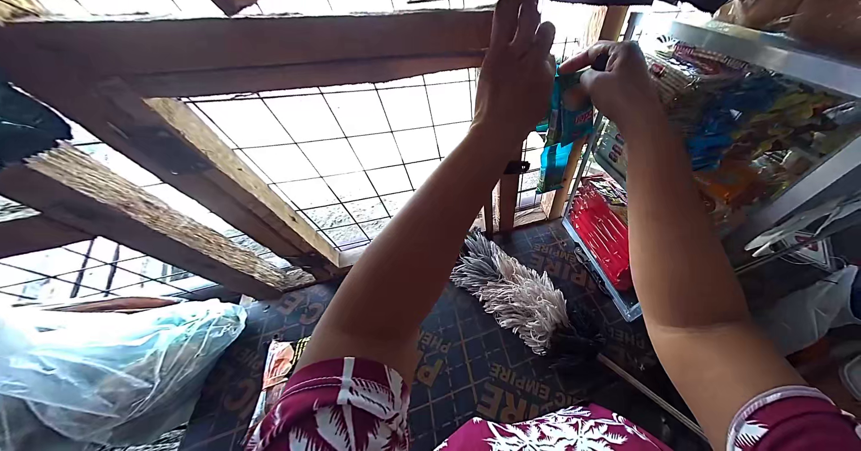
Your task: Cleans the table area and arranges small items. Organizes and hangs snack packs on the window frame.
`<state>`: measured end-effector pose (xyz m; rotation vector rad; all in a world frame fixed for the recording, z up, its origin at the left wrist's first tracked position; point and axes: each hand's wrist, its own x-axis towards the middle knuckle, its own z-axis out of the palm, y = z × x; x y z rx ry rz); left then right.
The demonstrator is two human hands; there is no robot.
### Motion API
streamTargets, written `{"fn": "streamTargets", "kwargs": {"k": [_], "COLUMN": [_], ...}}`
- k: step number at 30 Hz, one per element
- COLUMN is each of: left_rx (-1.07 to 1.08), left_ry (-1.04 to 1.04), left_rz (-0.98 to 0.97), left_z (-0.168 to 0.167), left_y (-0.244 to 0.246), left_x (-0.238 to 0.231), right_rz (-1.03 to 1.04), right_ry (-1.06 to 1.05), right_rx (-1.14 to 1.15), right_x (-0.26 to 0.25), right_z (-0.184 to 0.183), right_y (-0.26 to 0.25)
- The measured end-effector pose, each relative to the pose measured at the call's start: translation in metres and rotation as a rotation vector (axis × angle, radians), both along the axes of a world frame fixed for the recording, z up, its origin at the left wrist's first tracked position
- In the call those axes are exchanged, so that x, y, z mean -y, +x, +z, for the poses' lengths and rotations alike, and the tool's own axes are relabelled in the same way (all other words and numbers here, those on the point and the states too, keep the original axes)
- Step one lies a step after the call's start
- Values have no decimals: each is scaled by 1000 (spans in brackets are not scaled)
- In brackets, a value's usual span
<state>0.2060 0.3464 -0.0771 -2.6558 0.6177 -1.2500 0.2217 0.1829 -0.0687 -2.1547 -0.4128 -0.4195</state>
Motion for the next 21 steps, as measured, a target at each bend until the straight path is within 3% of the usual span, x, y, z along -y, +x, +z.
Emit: {"fn": "streamTargets", "kwargs": {"k": [3, 8, 14, 21], "left_rx": [-32, -5, 22, 39], "left_ry": [36, -24, -62, -79], "left_rz": [12, 1, -57, -59], "left_z": [-3, -7, -6, -8], "left_y": [-2, 1, 2, 3], "left_x": [-3, -6, -7, -7], "right_rz": [-28, -97, 73, 284], "right_ry": [103, 99, 641, 486], "right_rx": [-33, 36, 41, 399], "right_x": [-7, -7, -16, -4], "right_z": [-4, -2, -11, -21], "right_y": [0, 0, -14, -3]}}
